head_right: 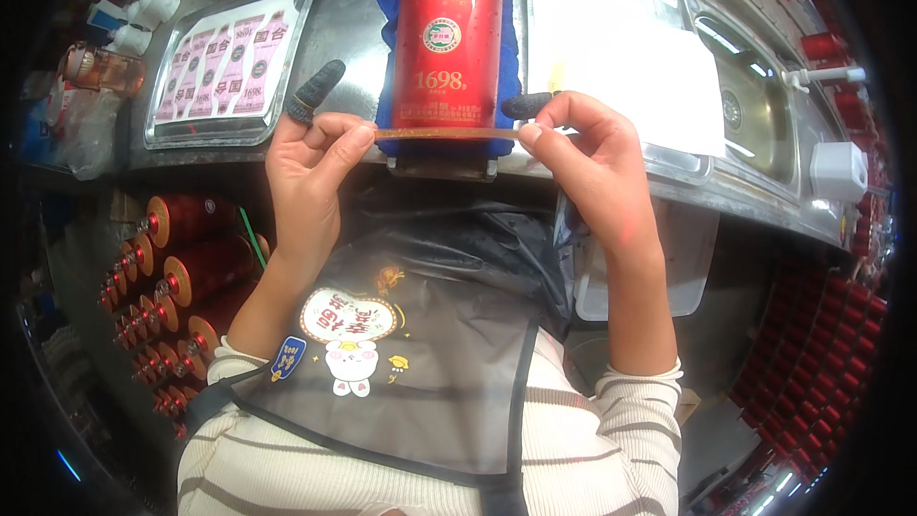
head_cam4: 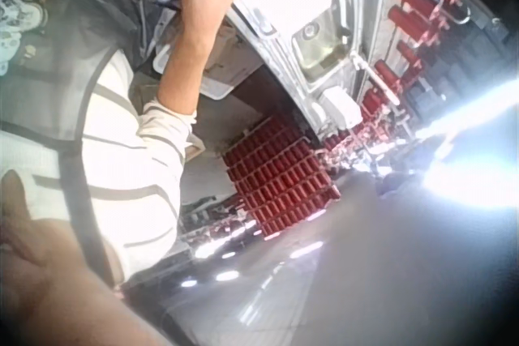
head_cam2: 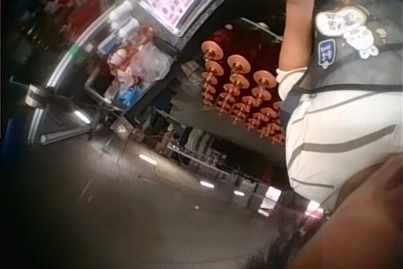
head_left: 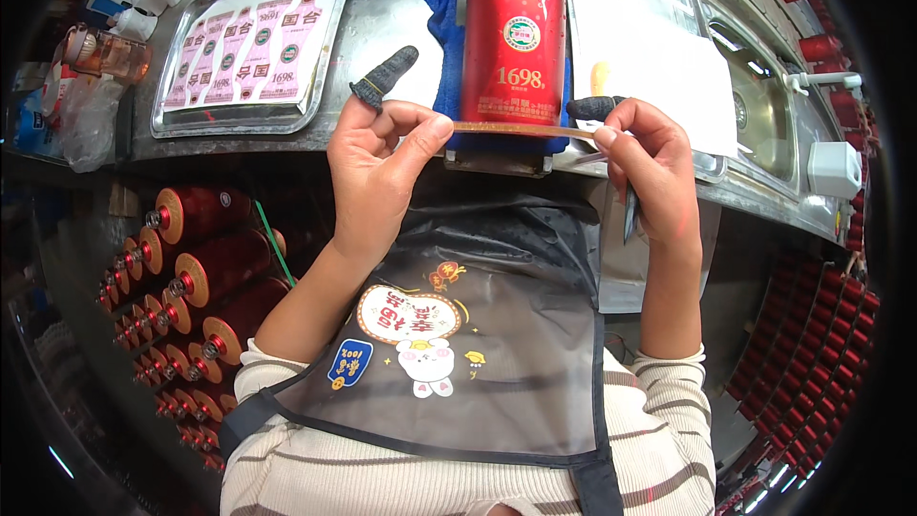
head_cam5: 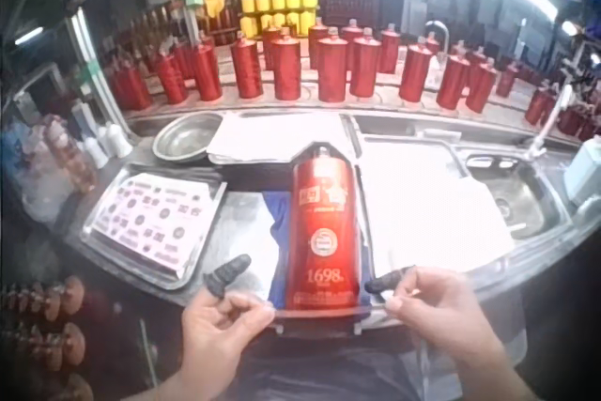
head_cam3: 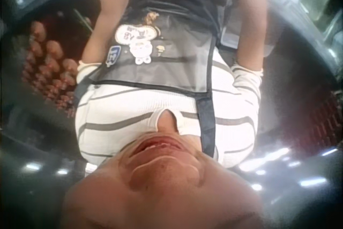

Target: The person wraps a red cylindrical container with a copper-colored band, secures it, and then places a gold-colored cap on top. The person repeats this process with a second red container, handling each item individually at a stainless steel workstation.

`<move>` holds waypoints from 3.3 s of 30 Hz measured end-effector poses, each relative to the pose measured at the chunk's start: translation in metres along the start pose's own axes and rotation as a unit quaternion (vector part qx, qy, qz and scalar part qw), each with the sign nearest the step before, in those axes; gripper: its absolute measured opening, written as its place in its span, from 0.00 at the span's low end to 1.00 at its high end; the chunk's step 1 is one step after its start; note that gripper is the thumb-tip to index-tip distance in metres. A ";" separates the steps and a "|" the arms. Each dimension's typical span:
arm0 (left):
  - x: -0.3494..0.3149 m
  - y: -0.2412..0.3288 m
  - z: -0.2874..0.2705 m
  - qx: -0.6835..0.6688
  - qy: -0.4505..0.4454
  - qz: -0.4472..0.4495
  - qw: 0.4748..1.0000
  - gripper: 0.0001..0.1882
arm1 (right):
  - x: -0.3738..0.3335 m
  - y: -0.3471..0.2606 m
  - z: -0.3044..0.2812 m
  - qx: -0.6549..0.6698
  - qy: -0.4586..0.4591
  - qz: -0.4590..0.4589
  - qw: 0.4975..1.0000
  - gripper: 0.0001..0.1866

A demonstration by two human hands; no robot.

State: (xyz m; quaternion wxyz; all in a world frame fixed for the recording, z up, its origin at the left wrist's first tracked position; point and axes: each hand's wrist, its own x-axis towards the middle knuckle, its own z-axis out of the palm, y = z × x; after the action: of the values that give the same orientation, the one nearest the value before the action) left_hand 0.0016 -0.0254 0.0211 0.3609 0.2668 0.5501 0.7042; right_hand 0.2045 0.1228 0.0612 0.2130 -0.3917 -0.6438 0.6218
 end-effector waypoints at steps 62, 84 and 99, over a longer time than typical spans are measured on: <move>0.025 -0.013 0.017 0.045 -0.143 0.035 0.988 0.39 | 0.003 0.005 0.045 -0.113 0.073 -0.081 0.988 0.26; 0.023 -0.015 0.019 0.031 -0.142 0.028 0.989 0.38 | 0.003 0.009 0.041 -0.002 0.023 -0.046 0.999 0.27; 0.023 -0.015 0.017 0.023 -0.146 0.032 0.989 0.39 | 0.004 0.010 0.034 0.051 -0.004 -0.020 0.998 0.19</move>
State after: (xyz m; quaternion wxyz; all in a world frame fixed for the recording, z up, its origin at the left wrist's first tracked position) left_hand 0.0048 0.0047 0.0102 0.4082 0.3921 0.4989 0.6563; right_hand 0.1784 0.1035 0.0464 0.2424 -0.3650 -0.6198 0.6511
